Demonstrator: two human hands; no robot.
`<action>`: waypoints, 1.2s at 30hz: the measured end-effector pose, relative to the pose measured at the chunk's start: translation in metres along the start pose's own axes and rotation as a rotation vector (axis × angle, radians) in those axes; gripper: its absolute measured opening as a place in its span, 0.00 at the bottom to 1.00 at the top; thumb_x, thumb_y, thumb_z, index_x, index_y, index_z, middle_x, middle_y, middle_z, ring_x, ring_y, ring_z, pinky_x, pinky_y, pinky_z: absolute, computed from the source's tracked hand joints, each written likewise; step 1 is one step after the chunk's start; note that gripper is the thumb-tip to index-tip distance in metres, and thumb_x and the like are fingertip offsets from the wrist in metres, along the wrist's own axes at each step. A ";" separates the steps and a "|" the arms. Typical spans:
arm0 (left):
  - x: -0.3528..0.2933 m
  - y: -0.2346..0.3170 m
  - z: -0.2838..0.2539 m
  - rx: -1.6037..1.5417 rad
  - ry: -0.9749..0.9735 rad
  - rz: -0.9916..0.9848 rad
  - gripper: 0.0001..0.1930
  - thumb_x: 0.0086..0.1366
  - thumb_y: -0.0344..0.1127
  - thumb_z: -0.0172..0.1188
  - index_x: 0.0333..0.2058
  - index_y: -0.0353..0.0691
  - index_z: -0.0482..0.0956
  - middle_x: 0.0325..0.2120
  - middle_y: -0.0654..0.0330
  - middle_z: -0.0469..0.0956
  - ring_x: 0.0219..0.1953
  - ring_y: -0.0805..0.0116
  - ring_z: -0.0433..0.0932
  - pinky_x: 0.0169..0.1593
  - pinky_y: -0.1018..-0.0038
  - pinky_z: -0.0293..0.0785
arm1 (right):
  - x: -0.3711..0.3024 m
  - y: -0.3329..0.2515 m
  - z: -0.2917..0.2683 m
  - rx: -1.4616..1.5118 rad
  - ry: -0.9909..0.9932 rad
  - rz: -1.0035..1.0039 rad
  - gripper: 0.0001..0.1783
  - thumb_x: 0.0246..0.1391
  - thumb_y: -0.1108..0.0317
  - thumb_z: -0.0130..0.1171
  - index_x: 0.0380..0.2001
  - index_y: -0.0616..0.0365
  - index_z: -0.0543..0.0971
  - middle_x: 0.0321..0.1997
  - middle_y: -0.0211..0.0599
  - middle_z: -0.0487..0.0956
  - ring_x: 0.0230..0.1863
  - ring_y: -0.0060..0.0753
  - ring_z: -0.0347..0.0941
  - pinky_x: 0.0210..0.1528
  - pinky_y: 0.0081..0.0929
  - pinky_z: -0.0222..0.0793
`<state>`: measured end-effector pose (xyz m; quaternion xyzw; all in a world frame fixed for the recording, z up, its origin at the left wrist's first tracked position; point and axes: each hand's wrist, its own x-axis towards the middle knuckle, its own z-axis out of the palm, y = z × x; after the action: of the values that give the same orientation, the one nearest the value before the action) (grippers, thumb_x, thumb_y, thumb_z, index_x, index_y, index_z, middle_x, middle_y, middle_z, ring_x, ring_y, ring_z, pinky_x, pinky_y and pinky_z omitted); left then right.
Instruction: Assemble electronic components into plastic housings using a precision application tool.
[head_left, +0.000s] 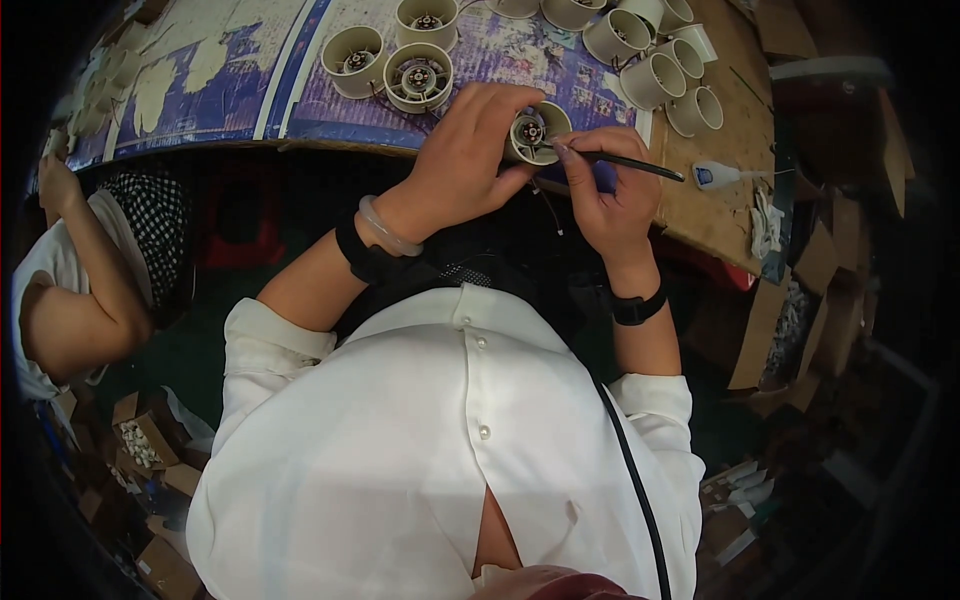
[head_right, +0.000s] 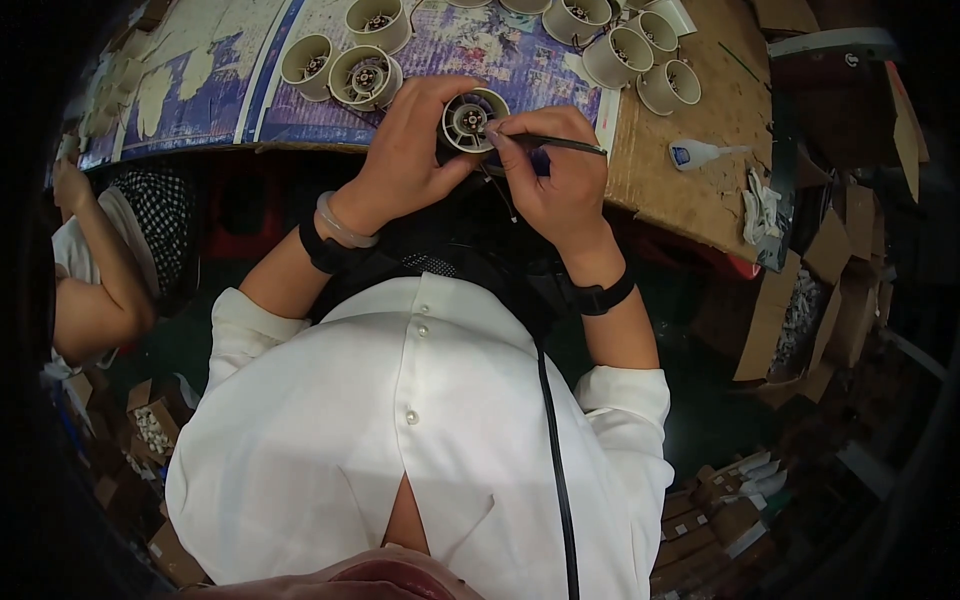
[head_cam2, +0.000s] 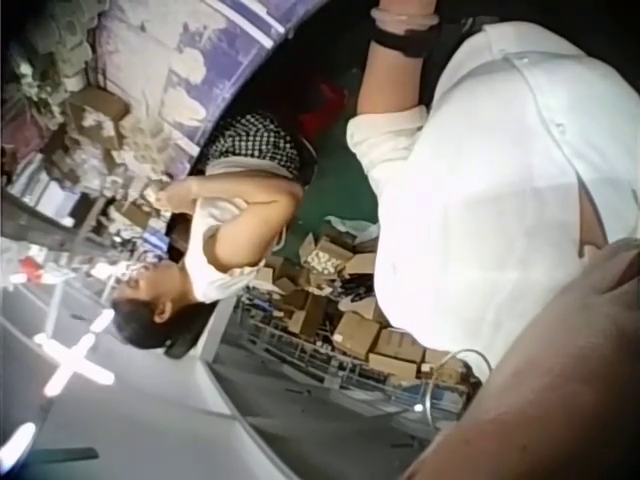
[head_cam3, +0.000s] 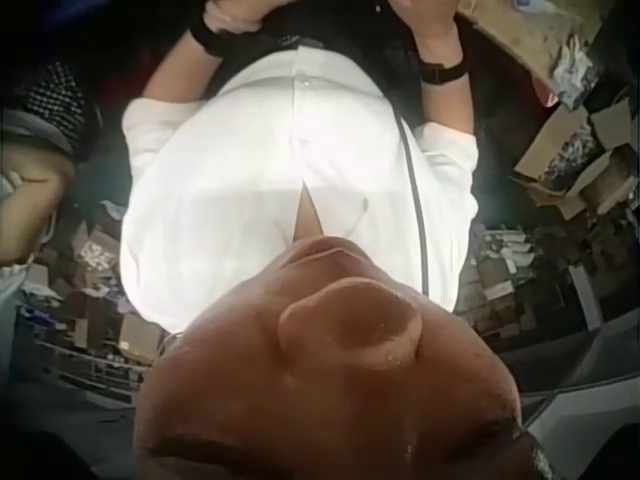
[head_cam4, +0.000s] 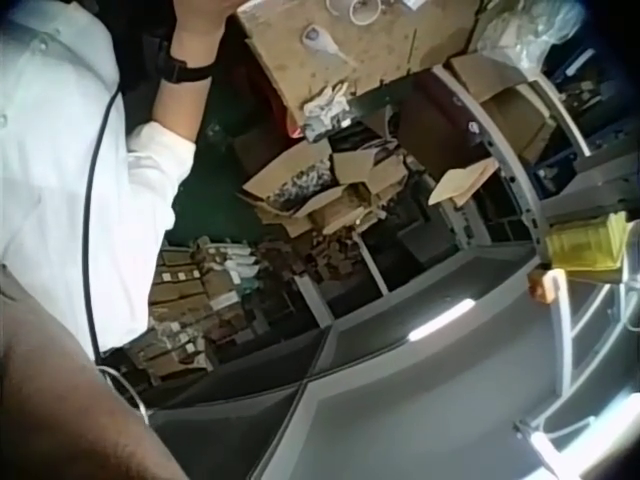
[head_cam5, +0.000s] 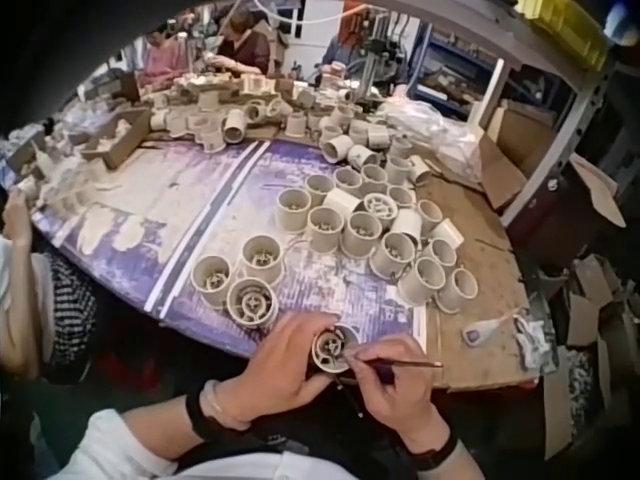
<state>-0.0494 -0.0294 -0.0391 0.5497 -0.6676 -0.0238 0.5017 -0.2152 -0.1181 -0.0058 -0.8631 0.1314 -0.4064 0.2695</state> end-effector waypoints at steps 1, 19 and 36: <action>0.000 0.000 0.000 -0.003 -0.002 -0.008 0.38 0.42 0.26 0.70 0.55 0.38 0.65 0.46 0.51 0.72 0.48 0.48 0.71 0.50 0.62 0.70 | 0.000 0.000 0.000 0.005 0.002 0.004 0.11 0.51 0.81 0.64 0.36 0.61 0.75 0.34 0.38 0.82 0.37 0.33 0.76 0.41 0.27 0.70; -0.002 0.000 0.003 0.009 0.046 -0.029 0.35 0.43 0.27 0.70 0.52 0.37 0.66 0.45 0.52 0.73 0.48 0.48 0.71 0.50 0.62 0.70 | -0.003 -0.012 0.012 -0.123 0.098 0.050 0.07 0.52 0.78 0.65 0.34 0.62 0.78 0.32 0.37 0.79 0.32 0.32 0.76 0.36 0.25 0.70; 0.000 0.001 0.001 0.017 0.060 -0.009 0.34 0.43 0.27 0.68 0.52 0.37 0.66 0.45 0.51 0.73 0.47 0.48 0.72 0.49 0.62 0.71 | 0.001 -0.010 0.005 -0.103 0.054 -0.004 0.07 0.51 0.78 0.65 0.34 0.62 0.79 0.32 0.36 0.79 0.30 0.28 0.75 0.30 0.21 0.71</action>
<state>-0.0509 -0.0295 -0.0387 0.5573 -0.6499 -0.0037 0.5167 -0.2107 -0.1093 -0.0018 -0.8648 0.1578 -0.4228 0.2204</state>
